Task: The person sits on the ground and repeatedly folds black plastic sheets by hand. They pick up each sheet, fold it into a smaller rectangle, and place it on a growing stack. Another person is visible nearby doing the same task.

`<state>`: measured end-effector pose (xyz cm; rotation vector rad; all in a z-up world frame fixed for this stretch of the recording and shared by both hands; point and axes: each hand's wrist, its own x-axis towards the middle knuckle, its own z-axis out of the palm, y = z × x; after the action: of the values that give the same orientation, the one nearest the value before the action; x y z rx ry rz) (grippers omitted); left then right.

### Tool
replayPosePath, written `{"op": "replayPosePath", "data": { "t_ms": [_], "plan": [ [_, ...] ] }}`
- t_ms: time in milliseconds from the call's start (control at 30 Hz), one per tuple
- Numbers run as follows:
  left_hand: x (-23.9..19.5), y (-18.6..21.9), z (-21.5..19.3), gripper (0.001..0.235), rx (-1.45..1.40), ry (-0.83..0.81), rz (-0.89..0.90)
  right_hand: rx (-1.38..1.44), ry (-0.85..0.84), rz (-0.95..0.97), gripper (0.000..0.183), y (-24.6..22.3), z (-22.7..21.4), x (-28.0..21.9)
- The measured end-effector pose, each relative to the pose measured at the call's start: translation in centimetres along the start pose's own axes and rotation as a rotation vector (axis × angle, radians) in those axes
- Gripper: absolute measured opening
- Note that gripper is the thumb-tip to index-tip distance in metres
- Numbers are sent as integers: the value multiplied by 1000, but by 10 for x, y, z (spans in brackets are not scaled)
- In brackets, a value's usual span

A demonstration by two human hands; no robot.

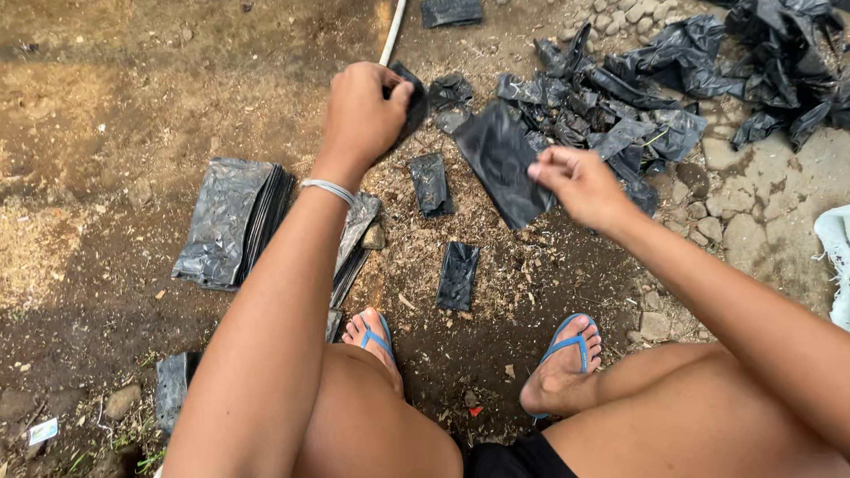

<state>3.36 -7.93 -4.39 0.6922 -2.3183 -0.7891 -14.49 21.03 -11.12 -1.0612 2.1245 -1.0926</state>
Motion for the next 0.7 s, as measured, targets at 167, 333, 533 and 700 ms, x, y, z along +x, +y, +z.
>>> {"op": "replayPosePath", "data": {
  "t_ms": [167, 333, 533, 700],
  "plan": [
    [-7, -33, -23, 17, 149, -145, -235, -10, -117, 249, 12, 113, 87, -6],
    [-14, -59, -38, 23, 274, -130, -318, 457, 16, 721, 11, 200, 190, -34],
    [-15, -74, -36, 23, 326, -159, -281, 978, 298, 851, 14, 244, 280, -57],
    [-18, -79, -33, 23, 357, -189, -227, 991, 429, 750, 13, 261, 315, -59]
  ]
}}
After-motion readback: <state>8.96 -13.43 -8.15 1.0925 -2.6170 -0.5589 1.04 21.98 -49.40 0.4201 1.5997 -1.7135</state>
